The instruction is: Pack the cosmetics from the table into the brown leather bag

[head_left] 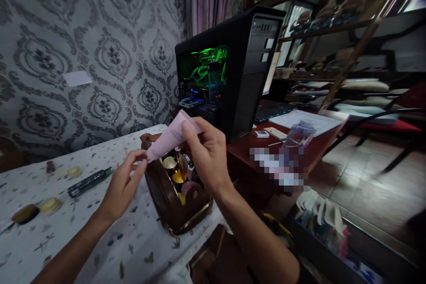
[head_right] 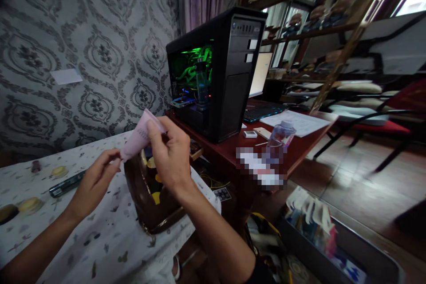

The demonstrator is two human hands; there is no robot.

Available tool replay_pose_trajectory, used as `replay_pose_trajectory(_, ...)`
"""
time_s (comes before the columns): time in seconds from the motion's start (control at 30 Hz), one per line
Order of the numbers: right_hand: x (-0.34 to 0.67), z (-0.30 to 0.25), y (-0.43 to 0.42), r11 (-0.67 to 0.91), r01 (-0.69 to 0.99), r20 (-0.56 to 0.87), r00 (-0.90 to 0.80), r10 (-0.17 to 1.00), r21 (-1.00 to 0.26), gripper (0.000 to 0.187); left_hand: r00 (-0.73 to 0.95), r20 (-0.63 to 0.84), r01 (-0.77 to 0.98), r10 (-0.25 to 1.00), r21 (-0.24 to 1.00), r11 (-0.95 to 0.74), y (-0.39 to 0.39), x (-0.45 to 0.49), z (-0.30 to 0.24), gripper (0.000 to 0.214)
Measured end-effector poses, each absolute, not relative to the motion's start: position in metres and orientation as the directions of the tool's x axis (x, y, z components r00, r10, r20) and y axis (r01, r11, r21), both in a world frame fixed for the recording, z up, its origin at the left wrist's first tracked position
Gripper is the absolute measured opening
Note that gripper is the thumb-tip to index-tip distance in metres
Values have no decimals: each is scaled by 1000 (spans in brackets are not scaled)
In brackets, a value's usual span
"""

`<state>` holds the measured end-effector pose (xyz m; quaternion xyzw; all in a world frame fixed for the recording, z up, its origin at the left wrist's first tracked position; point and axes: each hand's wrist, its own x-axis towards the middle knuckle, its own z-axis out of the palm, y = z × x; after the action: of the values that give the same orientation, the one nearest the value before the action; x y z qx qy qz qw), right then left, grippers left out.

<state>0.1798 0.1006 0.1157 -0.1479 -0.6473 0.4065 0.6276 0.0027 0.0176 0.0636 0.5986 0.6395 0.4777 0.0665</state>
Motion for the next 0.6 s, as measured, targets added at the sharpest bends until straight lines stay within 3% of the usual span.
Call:
replay_pose_trajectory(0.1,192,115,113,659,-241,699,-164,696,-713,25,59,556,892,829,344,-294,10,1,52,34)
replay_pose_trajectory(0.2,195,112,119,697,-134,707,-230,669,-704,25,182,586,920,790,183,-348,3,-5,39,32)
replay_pose_trajectory(0.33,188,106,126,762,6,710,-359,606,-648,28,204,639,926,742,121,-359,-2,-10,29,36)
replay_pose_trajectory(0.6,167,91,140,816,152,610,-592,527,-558,23,195,678,927,709,110,-359,-3,-5,20,44)
